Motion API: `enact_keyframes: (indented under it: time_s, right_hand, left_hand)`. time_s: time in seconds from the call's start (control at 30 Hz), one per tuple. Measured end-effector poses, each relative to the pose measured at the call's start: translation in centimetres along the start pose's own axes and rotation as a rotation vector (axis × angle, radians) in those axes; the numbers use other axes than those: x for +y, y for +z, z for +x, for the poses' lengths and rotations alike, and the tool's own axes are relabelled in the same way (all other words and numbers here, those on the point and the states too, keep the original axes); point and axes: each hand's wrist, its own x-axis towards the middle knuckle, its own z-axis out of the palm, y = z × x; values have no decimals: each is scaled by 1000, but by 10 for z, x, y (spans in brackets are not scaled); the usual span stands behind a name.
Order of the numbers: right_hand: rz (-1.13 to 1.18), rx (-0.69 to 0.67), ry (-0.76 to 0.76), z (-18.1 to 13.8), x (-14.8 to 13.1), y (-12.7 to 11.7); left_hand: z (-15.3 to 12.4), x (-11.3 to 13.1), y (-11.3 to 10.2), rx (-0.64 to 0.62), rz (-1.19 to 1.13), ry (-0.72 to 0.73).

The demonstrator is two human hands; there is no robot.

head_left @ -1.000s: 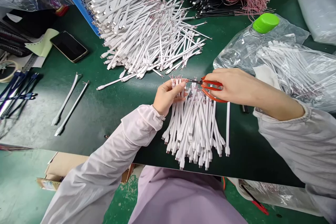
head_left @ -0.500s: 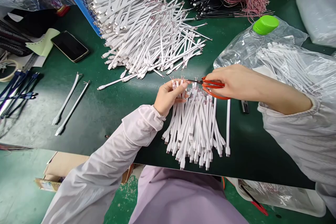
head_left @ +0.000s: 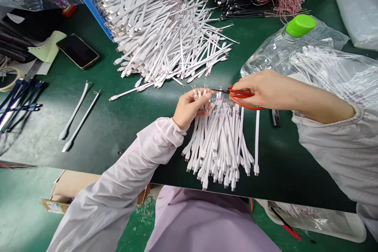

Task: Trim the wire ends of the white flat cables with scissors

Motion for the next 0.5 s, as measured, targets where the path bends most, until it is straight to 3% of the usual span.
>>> enact_keyframes:
  time_s: [0.4, 0.5]
  right_hand:
    - [-92, 66, -29, -1, 5, 1]
    - [13, 188, 29, -2, -4, 3]
  left_hand:
    - [2, 0, -1, -17, 3, -1]
    - [2, -1, -2, -39, -22, 9]
